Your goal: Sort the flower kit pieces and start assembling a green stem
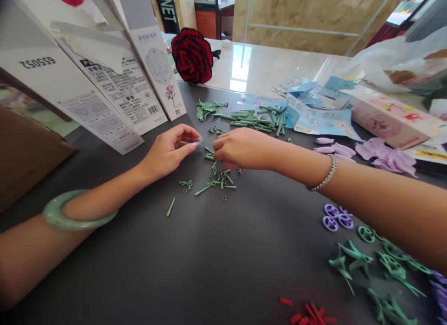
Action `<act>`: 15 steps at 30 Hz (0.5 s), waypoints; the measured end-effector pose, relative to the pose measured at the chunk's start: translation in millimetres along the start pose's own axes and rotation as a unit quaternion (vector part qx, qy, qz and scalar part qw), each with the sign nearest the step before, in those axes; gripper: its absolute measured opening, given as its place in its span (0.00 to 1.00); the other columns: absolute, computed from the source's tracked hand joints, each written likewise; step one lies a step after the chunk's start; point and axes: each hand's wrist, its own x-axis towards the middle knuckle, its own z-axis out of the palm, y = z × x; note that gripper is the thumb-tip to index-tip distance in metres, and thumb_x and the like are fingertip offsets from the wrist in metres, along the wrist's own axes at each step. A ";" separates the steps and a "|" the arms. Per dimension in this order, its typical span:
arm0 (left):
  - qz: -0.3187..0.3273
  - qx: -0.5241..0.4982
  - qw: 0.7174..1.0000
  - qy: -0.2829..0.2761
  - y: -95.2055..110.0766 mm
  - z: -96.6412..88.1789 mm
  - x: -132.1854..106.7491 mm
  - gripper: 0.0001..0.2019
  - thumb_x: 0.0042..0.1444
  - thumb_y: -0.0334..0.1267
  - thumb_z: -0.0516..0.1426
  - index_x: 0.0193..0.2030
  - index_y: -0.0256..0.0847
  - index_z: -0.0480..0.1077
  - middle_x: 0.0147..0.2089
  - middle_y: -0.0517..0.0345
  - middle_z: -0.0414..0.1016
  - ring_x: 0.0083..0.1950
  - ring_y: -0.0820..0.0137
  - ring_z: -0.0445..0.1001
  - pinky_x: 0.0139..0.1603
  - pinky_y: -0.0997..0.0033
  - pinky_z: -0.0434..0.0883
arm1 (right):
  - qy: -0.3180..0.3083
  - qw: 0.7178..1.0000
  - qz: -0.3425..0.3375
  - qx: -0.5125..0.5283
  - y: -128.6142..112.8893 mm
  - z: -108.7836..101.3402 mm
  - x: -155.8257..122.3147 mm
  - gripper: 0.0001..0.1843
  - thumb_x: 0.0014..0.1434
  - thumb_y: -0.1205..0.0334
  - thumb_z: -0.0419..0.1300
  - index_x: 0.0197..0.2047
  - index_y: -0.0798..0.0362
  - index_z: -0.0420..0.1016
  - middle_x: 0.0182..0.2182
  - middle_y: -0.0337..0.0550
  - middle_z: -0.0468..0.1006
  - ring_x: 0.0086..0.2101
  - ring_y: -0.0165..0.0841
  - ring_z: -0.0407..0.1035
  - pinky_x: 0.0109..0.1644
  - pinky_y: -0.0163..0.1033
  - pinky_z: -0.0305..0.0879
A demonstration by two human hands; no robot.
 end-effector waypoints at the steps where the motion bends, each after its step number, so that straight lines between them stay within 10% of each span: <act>1: 0.000 -0.001 1.000 0.000 -0.2 -0.1 0.0 0.08 0.52 0.37 0.56 0.39 0.39 0.69 0.42 0.52 0.78 0.43 0.66 0.76 0.46 0.65 0.75 | 0.010 1.000 0.007 0.002 0.8 0.1 0.1 0.07 0.67 0.65 0.57 0.37 0.54 0.76 0.35 0.45 0.76 0.35 0.37 0.69 0.37 0.42 0.62; 15: -0.003 0.003 1.000 -0.001 1.0 -0.3 0.0 0.08 0.52 0.37 0.56 0.39 0.39 0.69 0.42 0.53 0.78 0.43 0.67 0.76 0.45 0.67 0.75 | -0.015 0.995 -0.046 -0.090 -2.2 -0.2 10.8 0.10 0.65 0.72 0.55 0.35 0.53 0.75 0.33 0.44 0.77 0.35 0.37 0.70 0.38 0.43 0.60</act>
